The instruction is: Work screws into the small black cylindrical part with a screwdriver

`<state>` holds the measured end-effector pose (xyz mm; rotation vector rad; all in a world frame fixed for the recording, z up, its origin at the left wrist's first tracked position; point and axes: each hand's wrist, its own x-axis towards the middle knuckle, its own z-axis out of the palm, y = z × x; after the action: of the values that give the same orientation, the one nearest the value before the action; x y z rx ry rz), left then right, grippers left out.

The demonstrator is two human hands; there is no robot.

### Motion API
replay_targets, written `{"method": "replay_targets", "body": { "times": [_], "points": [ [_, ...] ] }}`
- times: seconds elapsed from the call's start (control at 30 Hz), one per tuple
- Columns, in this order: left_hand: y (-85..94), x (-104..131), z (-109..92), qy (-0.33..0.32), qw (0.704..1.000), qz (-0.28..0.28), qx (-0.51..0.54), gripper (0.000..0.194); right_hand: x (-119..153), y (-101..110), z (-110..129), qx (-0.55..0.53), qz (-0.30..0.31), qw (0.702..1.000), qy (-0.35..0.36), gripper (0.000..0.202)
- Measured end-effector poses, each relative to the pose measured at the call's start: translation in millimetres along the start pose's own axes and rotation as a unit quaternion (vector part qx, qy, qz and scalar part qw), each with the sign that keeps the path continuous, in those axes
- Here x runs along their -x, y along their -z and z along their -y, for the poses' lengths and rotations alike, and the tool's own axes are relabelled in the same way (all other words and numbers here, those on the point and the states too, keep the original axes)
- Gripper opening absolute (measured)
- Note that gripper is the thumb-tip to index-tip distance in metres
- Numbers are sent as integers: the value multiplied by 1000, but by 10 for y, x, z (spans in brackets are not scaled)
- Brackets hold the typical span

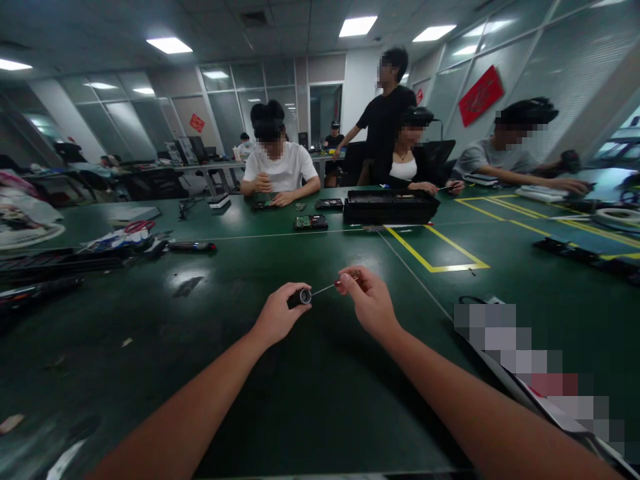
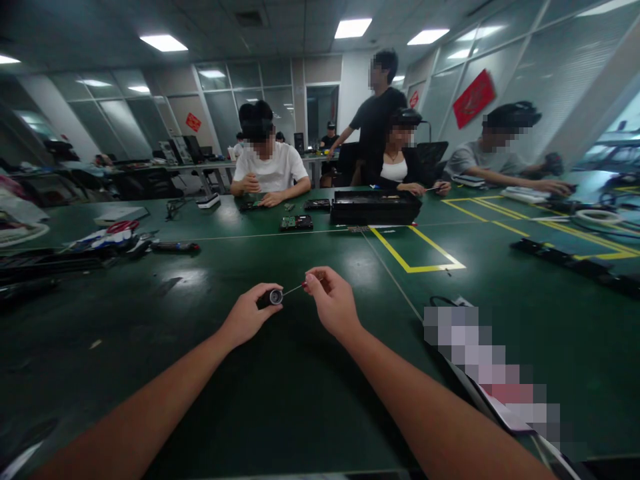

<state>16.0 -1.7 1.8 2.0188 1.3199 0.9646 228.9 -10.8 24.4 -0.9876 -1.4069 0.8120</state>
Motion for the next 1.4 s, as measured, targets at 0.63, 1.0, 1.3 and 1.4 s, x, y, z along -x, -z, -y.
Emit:
{"method": "replay_targets", "body": {
  "times": [0.63, 1.0, 1.3, 1.4],
  "points": [
    [-2, 21, 10, 8, 999, 24, 24, 38, 30, 21, 55, 285, 6, 958, 28, 55],
    [-2, -1, 15, 6, 1000, 8, 23, 38, 34, 9, 4, 332, 15, 939, 84, 61],
    [6, 3, 22, 18, 999, 14, 23, 38, 31, 20, -10, 325, 22, 942, 80, 58],
    [6, 7, 21, 17, 999, 16, 22, 39, 29, 23, -25, 323, 21, 942, 86, 59]
  ]
}}
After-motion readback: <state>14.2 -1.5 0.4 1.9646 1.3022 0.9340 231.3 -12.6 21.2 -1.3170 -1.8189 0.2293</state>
